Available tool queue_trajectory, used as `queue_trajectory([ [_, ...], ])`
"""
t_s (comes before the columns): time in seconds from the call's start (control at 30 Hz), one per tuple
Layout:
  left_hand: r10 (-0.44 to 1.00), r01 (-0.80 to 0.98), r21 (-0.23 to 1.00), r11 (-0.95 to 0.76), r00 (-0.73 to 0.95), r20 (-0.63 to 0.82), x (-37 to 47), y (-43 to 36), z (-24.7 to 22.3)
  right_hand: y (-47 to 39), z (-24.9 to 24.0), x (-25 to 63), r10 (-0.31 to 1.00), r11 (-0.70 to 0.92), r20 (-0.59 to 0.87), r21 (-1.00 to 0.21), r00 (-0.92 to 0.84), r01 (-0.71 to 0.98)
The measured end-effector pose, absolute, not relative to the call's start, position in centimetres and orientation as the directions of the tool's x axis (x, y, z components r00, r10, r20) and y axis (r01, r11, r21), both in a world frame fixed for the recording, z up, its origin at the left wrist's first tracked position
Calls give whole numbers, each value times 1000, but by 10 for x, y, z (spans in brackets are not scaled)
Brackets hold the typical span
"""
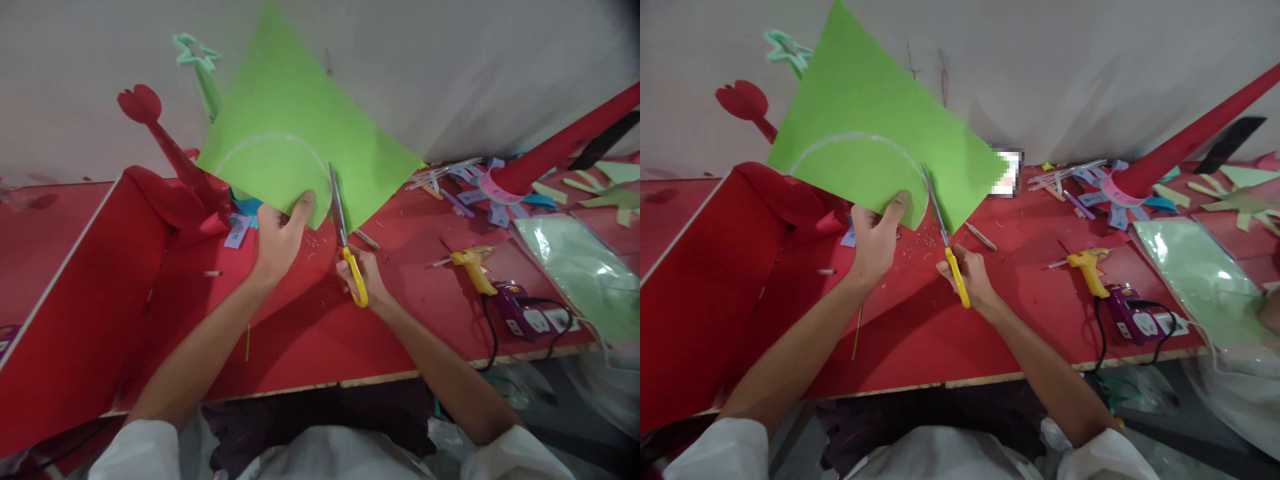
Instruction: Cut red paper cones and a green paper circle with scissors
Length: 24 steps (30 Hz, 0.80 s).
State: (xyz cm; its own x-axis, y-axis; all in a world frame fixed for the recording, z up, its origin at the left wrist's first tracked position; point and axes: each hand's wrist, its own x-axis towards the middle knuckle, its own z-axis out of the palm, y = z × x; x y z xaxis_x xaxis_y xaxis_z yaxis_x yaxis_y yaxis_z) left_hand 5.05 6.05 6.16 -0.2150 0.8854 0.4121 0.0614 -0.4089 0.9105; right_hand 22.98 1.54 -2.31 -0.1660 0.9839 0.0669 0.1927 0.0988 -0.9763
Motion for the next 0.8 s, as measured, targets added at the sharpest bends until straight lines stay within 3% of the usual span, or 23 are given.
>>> queue_trajectory([
  [0.6,888,25,917,-399,-237,393,47,62,62,16,-22,231,987,97,60,-963,-150,252],
  [0.8,856,16,881,-473,-227,464,47,66,62,14,-18,230,986,83,43,-965,-159,249],
])
